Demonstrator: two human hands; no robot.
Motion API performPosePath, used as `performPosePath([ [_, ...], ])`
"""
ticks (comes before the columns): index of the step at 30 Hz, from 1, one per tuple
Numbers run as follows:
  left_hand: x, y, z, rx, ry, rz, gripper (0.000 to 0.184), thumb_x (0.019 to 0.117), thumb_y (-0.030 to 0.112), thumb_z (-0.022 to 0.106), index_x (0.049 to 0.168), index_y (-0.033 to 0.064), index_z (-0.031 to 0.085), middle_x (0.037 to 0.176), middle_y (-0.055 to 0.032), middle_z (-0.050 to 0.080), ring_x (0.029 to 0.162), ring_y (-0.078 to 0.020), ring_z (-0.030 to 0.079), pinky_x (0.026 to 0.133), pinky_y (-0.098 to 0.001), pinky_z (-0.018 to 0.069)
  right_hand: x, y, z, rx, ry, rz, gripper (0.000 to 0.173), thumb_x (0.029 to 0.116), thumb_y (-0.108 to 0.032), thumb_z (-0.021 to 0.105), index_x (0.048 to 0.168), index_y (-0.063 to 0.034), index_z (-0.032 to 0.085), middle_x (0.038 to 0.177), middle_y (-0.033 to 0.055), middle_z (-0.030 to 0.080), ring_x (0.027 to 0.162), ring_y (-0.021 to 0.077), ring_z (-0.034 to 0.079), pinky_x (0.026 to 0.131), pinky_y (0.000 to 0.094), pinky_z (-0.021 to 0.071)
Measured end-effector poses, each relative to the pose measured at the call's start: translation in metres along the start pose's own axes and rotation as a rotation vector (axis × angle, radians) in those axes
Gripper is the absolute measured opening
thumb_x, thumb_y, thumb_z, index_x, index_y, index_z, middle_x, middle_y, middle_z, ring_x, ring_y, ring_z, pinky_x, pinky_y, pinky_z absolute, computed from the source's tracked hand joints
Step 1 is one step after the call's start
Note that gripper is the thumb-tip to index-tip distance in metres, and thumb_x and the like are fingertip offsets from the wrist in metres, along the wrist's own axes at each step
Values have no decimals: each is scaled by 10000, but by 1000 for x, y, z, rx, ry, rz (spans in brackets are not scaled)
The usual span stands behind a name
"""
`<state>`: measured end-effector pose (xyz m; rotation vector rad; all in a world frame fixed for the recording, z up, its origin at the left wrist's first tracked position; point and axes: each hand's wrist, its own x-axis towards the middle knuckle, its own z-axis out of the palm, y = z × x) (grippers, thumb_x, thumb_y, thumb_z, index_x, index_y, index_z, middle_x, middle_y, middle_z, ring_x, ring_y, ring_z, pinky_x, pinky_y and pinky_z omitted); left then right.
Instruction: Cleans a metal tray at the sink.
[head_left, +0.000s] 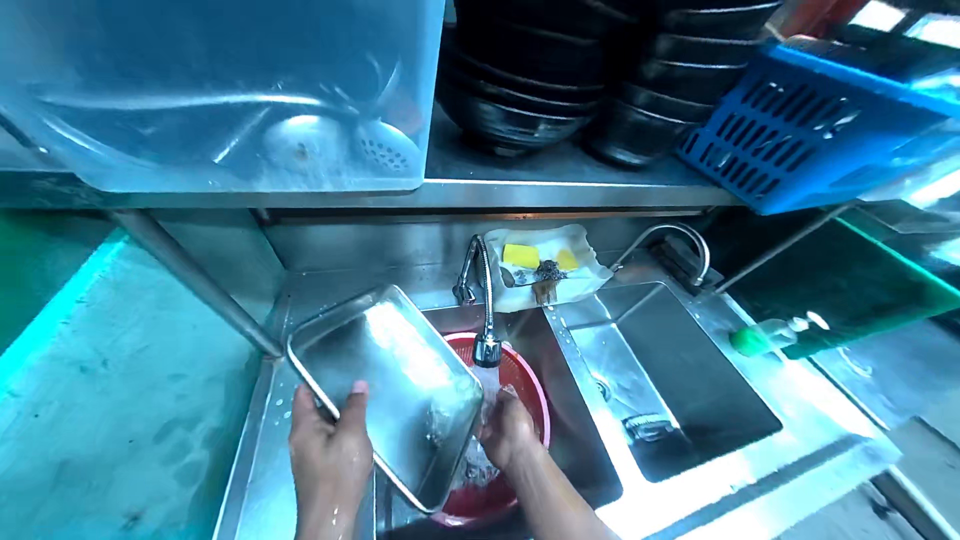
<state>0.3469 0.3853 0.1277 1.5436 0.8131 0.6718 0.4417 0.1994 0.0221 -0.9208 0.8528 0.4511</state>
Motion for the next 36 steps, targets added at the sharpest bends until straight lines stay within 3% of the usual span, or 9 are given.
performPosePath([
  [7,12,78,17,132,85,175,559,991,230,642,1481,49,442,1244,-144,644,1074,-150,653,919,-360,547,-8,-27,32,-351,-222,-562,495,1046,-311,543,1456,-36,511,1299,174,627,1143,242,629,950,447,540],
  [9,9,88,27,184,105,182,590,994,249,647,1503,48,428,1241,-171,641,1049,-188,649,905,-398,535,4,-35,34,-529,-281,-724,578,1013,-330,594,1483,-11,486,1248,196,657,1088,233,670,947,424,568],
  [11,4,96,36,241,121,200,588,990,266,653,1496,56,438,1176,-157,651,976,-185,647,857,-400,534,17,-34,30,-661,-326,-857,545,1047,-355,518,1472,-15,503,1169,168,687,1020,200,686,927,400,569],
  [15,-9,105,50,305,116,251,607,991,273,635,1520,72,418,1190,-147,655,978,-166,651,856,-382,538,39,-30,8,-905,-439,-1096,639,1074,-355,418,1572,37,336,1493,231,527,1379,258,540,1177,419,432],
  [20,-16,110,55,369,136,317,648,995,217,634,1551,31,360,1317,-182,620,1093,-146,654,929,-321,543,18,-44,28,-1041,-269,-915,580,951,-443,569,1380,-54,577,1209,148,690,1083,249,685,972,460,554],
  [25,-15,110,54,359,147,335,634,1001,185,623,1544,-1,353,1340,-196,607,1121,-134,652,942,-293,544,29,-39,37,-875,-224,-957,405,1030,-391,452,1177,-82,670,995,91,717,901,212,702,844,450,579],
  [29,-16,107,51,322,149,339,626,997,170,618,1538,-10,360,1320,-192,615,1105,-113,651,921,-268,545,42,-28,17,-566,-462,-997,437,1096,-231,340,1336,2,621,1252,164,686,1171,195,664,1042,398,538],
  [33,-24,103,53,357,138,334,658,996,208,615,1556,5,335,1339,-203,610,1115,-143,654,938,-307,547,32,-30,23,-427,-515,-741,428,1082,-257,387,1361,2,582,1281,164,652,1192,188,631,1038,375,520],
  [36,-31,96,56,422,127,368,711,985,258,608,1585,32,301,1310,-205,631,1059,-179,679,895,-371,565,15,-29,45,-55,-405,-281,394,1109,-305,401,1311,-14,576,1149,185,660,971,250,682,768,409,595],
])
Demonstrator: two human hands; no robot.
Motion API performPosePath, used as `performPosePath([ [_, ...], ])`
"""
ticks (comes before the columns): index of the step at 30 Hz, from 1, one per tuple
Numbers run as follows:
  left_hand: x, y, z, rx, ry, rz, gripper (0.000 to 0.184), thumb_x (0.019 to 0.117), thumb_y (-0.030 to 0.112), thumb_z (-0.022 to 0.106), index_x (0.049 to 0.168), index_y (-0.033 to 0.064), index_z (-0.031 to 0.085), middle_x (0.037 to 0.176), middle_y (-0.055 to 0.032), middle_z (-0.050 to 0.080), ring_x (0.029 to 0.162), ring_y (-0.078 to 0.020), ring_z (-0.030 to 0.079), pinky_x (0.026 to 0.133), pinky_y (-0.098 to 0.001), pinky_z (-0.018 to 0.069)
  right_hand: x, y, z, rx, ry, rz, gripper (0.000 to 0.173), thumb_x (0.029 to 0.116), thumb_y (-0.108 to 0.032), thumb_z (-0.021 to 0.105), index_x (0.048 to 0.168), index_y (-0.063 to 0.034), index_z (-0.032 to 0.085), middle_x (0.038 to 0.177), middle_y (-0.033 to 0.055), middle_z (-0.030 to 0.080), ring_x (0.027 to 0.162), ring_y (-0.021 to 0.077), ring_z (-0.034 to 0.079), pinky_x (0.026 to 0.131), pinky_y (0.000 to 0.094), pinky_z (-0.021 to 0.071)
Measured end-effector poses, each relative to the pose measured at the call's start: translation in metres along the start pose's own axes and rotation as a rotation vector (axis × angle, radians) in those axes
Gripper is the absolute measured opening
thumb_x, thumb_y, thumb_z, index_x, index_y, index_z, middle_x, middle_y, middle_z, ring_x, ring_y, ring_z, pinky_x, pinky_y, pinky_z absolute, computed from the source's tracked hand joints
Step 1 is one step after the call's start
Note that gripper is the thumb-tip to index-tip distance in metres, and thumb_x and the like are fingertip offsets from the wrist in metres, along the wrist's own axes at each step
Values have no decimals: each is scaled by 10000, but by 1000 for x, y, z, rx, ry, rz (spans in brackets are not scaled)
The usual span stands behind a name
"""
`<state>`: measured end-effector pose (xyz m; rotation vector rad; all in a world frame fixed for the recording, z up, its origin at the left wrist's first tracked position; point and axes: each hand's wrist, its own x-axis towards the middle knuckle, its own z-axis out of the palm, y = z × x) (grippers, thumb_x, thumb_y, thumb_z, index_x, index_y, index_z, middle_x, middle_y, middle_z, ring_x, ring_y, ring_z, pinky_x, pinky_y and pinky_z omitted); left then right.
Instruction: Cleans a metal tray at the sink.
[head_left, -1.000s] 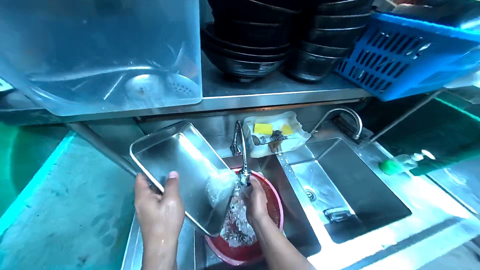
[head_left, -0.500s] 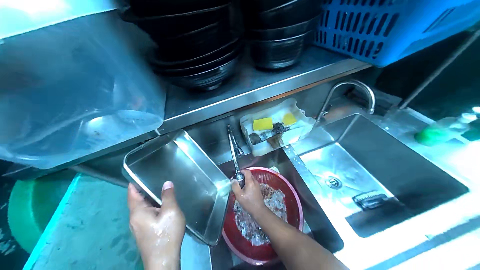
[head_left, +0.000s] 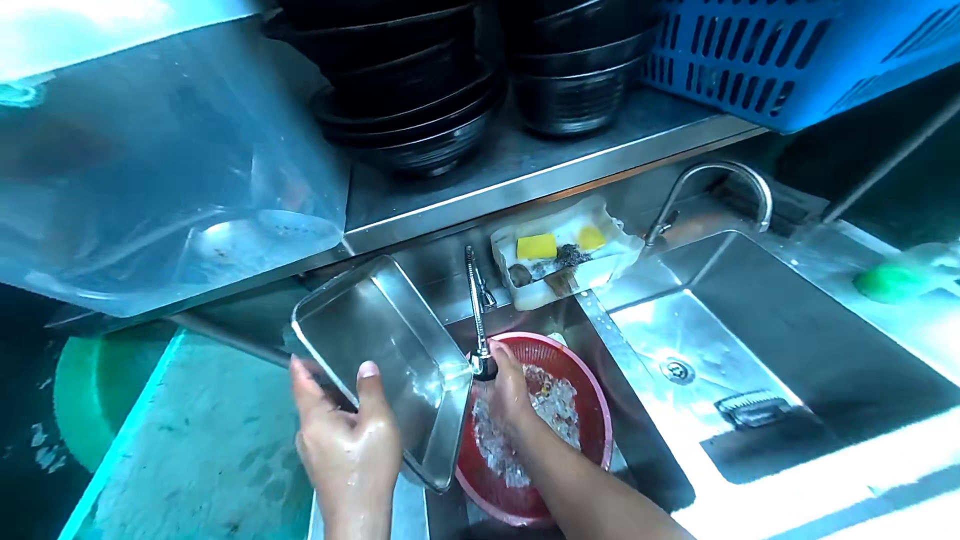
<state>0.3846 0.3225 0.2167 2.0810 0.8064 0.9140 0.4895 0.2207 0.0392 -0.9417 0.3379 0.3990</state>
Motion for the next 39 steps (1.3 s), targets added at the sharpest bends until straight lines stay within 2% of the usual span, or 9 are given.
performPosePath([
  [3,-8,-4,2,42,13,44,727,981,284,611,1590,40,297,1297,-200,646,1050,-190,693,888,-390,576,3,-4,16,259,213,263,430,1104,-404,397,1216,-42,600,987,166,654,704,245,634,532,373,518],
  [6,-13,-16,0,32,13,80,735,982,286,596,1596,26,285,1355,-202,621,1127,-159,676,938,-343,568,9,1,10,288,202,298,371,1087,-339,431,1148,-25,618,885,161,648,588,217,593,478,347,501],
  [10,-21,-42,1,-7,-27,62,743,972,283,604,1592,17,294,1341,-197,633,1110,-134,683,922,-318,574,7,9,-3,97,180,222,343,1110,-258,411,1192,6,613,1011,162,672,846,227,666,733,391,579],
  [14,-34,-71,5,-28,-69,-2,747,975,283,607,1597,19,288,1349,-186,632,1103,-133,688,908,-316,583,-13,38,-28,-589,-43,-36,312,1015,-118,550,1289,19,609,1118,163,688,1004,206,669,897,408,561],
  [16,-42,-85,7,-8,-85,-19,750,975,296,604,1599,27,287,1347,-180,637,1106,-147,690,915,-338,585,-16,55,-43,-819,-182,-49,416,988,-246,654,1317,4,608,1153,166,699,1027,222,697,924,418,587],
  [20,-50,-103,6,29,-117,-98,733,986,272,586,1607,35,279,1310,-195,656,1088,-191,698,919,-394,574,-23,67,-55,-1233,-296,-51,448,1030,-300,575,1352,10,604,1264,209,669,1198,298,647,1081,464,492],
  [27,-53,-146,1,-210,-150,-220,718,992,191,592,1608,25,260,1424,-178,583,1169,-112,657,969,-272,550,-25,51,-66,-1137,-422,104,355,1009,-98,541,1343,11,590,1159,193,693,971,253,719,882,445,606],
  [34,-75,-170,26,-544,-39,-67,556,984,91,562,1448,-153,375,1276,-178,641,1124,-101,669,971,-240,565,-12,58,-46,-1196,-35,-61,474,974,-267,679,1336,28,599,1233,222,685,1179,309,660,1055,484,512],
  [39,-76,-169,62,-615,172,-185,531,998,22,543,1476,-143,380,1361,-223,601,1185,-116,645,1015,-236,525,-27,104,-39,-924,127,27,831,963,-239,711,1579,64,242,1565,293,397,1453,357,425,1203,470,371],
])
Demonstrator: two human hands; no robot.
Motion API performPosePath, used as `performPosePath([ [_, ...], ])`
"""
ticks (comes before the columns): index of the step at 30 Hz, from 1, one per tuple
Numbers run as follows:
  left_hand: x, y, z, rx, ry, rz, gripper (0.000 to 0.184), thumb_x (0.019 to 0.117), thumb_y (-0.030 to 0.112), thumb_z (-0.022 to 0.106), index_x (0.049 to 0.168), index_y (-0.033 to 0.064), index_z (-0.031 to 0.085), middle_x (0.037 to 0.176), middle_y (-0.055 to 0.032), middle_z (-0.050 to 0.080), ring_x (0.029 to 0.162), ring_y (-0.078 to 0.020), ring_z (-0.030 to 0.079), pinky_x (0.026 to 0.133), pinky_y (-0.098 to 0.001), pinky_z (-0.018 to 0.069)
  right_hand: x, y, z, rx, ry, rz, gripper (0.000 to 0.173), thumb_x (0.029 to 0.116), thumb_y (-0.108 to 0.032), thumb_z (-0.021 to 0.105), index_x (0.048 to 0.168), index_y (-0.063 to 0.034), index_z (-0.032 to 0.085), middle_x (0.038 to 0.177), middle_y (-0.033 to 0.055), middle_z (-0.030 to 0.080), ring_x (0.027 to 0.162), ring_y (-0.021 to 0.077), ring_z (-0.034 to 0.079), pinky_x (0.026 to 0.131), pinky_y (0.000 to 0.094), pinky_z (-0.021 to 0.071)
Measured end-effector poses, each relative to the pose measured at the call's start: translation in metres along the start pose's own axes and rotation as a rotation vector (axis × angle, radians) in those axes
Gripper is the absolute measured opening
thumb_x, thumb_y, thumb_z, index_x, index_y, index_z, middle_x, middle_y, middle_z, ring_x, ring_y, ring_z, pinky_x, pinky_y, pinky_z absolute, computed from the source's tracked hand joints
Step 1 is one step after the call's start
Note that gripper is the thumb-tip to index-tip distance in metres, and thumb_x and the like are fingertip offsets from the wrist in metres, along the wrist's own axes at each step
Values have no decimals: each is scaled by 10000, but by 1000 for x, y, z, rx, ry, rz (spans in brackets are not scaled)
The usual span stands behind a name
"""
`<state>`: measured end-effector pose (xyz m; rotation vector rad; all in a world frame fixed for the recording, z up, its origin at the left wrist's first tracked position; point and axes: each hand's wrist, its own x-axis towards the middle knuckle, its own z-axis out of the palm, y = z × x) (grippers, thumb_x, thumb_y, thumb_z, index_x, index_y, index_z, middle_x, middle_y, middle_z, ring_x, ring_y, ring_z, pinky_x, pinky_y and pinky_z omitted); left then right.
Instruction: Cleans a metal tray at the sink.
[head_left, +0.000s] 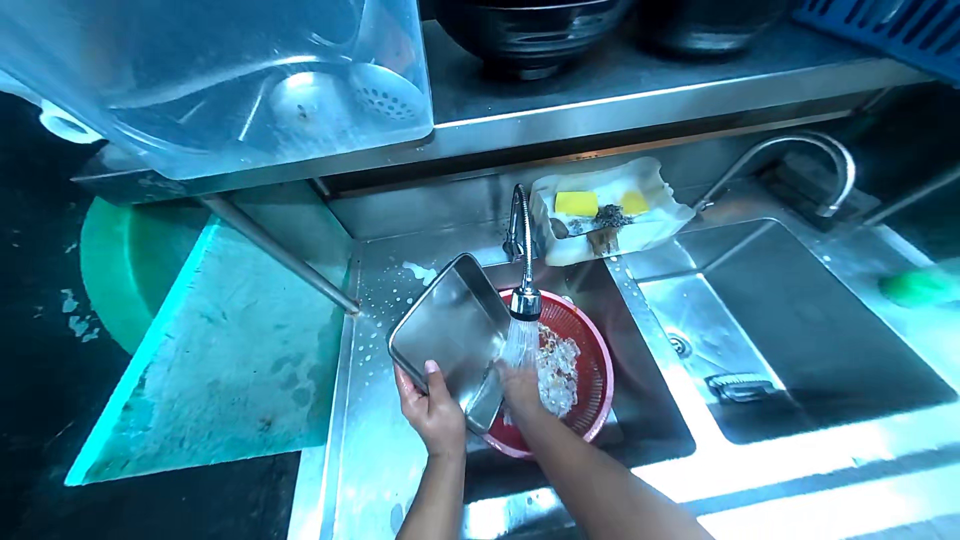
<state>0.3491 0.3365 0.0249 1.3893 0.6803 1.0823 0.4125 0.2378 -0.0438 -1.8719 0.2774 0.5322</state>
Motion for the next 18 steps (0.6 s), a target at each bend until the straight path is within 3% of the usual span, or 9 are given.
performPosePath([
  [3,5,-14,12,-6,81,-61,502,1011,14,551,1475,-116,410,1352,-224,610,1173,-124,651,1008,-246,528,-26,9,21,129,-43,216,827,892,-194,782,1549,-27,308,1345,244,601,1168,339,653,976,527,561],
  [5,9,-20,16,1,104,-104,484,1016,11,549,1474,-91,426,1334,-208,619,1152,-112,653,991,-238,531,-41,13,26,171,-133,370,584,924,-240,758,1397,-49,473,1004,164,702,775,243,718,662,417,614],
  [6,10,-24,16,5,108,-121,476,1019,12,550,1471,-83,435,1325,-202,623,1141,-110,654,985,-239,533,-44,15,23,236,-211,456,461,968,-261,711,1336,-52,526,926,150,710,687,231,707,591,385,600],
  [9,8,-41,13,13,111,-201,462,1040,56,548,1479,-50,449,1326,-189,629,1133,-130,662,982,-273,544,-38,19,7,420,-405,655,270,1059,-220,541,1240,-24,581,919,141,734,694,231,720,603,358,608],
  [11,6,-54,12,-12,108,-329,437,1061,92,528,1478,-14,457,1313,-178,633,1117,-160,670,971,-324,561,-36,19,-4,473,-389,632,234,1056,-113,474,1247,2,545,936,164,738,721,241,727,629,361,614],
  [15,-3,-88,3,-92,9,-676,414,1037,95,581,1419,-27,476,1253,-228,629,1074,-279,670,917,-463,582,-46,2,-40,342,-280,457,341,1036,-58,492,1372,-17,447,965,201,722,739,276,738,642,390,632],
  [18,-15,-83,1,-36,-93,-910,417,971,47,649,1355,-27,503,1128,-238,661,937,-312,687,728,-472,593,-62,-19,-69,204,-189,400,350,1025,-61,534,1363,-9,460,969,190,722,741,267,743,644,391,640],
])
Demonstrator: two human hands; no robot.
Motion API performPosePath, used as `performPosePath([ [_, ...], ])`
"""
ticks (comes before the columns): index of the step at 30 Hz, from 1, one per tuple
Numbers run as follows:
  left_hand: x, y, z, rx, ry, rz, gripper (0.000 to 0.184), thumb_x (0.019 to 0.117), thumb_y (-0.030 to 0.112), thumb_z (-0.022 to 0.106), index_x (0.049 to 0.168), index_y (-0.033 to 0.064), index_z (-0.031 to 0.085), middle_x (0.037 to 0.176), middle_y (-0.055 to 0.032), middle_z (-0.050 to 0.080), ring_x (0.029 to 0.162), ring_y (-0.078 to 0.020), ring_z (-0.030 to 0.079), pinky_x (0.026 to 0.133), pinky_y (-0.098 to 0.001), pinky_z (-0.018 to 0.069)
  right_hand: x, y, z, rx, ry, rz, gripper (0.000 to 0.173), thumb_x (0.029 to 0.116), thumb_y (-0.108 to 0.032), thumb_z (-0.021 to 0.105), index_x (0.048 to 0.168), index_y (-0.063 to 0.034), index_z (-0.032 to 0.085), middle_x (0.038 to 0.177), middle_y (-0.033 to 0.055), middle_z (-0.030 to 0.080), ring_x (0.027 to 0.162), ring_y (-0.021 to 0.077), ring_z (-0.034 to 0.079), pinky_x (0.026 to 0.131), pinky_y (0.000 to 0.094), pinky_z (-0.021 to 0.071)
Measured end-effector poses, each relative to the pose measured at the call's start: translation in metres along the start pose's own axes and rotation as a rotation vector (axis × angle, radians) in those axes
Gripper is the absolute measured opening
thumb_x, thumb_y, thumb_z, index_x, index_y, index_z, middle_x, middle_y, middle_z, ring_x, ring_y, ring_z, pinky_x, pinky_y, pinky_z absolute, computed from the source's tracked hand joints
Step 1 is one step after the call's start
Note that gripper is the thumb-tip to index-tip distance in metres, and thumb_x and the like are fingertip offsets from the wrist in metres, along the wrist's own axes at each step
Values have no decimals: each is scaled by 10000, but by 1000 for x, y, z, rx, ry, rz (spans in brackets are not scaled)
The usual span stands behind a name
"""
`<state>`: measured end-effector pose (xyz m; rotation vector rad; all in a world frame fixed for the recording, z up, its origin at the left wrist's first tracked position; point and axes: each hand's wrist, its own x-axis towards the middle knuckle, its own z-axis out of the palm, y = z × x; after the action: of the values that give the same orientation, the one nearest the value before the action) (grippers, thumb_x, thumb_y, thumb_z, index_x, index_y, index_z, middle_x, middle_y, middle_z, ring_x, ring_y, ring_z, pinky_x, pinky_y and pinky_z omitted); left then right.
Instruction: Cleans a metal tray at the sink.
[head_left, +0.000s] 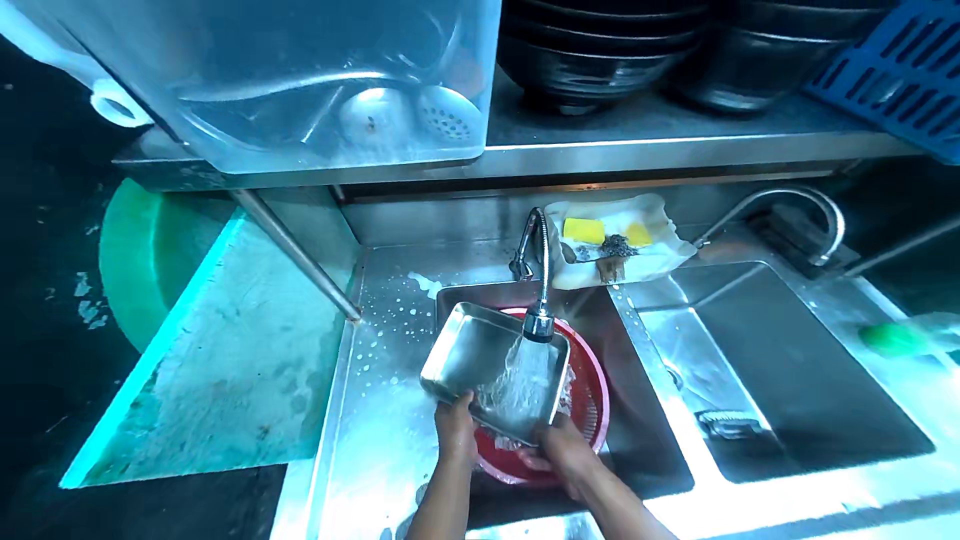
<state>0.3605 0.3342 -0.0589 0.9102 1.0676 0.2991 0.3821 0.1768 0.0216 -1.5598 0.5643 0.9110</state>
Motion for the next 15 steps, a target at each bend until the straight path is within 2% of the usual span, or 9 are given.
performPosePath([
  [2,-9,-4,4,39,-48,-94,565,926,12,679,1434,25,433,1203,-240,635,985,-344,675,714,-502,590,-18,-9,-11,-51,53,-60,373,1003,-30,566,1364,-8,478,966,190,720,723,264,743,628,391,646],
  [4,-16,-9,13,76,-50,-170,482,899,23,710,1342,-17,523,1155,-241,651,963,-347,671,724,-509,582,-32,-17,-22,-110,84,-105,364,986,-16,595,1341,-11,514,963,185,727,699,260,740,608,389,646],
  [7,-16,-11,23,62,-62,-297,361,936,64,674,1262,-43,560,1111,-243,655,937,-343,672,729,-498,581,-49,-32,-38,-170,102,-34,311,981,-6,592,1286,-16,531,871,171,711,628,245,720,563,373,632],
  [9,-13,-12,24,-3,-49,-347,349,983,83,621,1300,-33,532,1145,-250,641,958,-352,668,748,-505,580,-49,-37,-53,-172,103,45,253,982,-12,562,1232,-15,519,768,167,690,591,251,709,542,379,621],
  [11,-8,-11,13,-66,-53,-372,384,1028,128,569,1382,4,485,1232,-248,618,1021,-362,654,793,-524,569,-41,-37,-72,-202,109,113,225,1000,-47,537,1220,-11,501,736,178,680,577,270,700,534,393,614],
  [13,-10,-6,-1,-43,-104,-382,407,1011,110,574,1393,12,473,1218,-251,621,983,-369,662,752,-527,574,-26,-33,-92,-436,183,92,302,984,-82,569,1270,-19,495,808,179,714,610,270,714,545,398,615],
  [14,-19,-1,-6,-4,-154,-375,455,1001,90,587,1426,19,441,1246,-259,607,986,-384,666,740,-541,582,-17,-29,-101,-677,272,22,396,948,-100,629,1319,-35,507,888,165,730,686,267,737,595,414,629],
  [15,-32,3,-9,51,-193,-352,506,984,71,613,1448,19,418,1263,-265,596,990,-392,672,737,-546,597,-7,-23,-107,-939,388,-106,556,864,-120,723,1383,-44,536,1028,193,730,836,321,745,698,497,630],
])
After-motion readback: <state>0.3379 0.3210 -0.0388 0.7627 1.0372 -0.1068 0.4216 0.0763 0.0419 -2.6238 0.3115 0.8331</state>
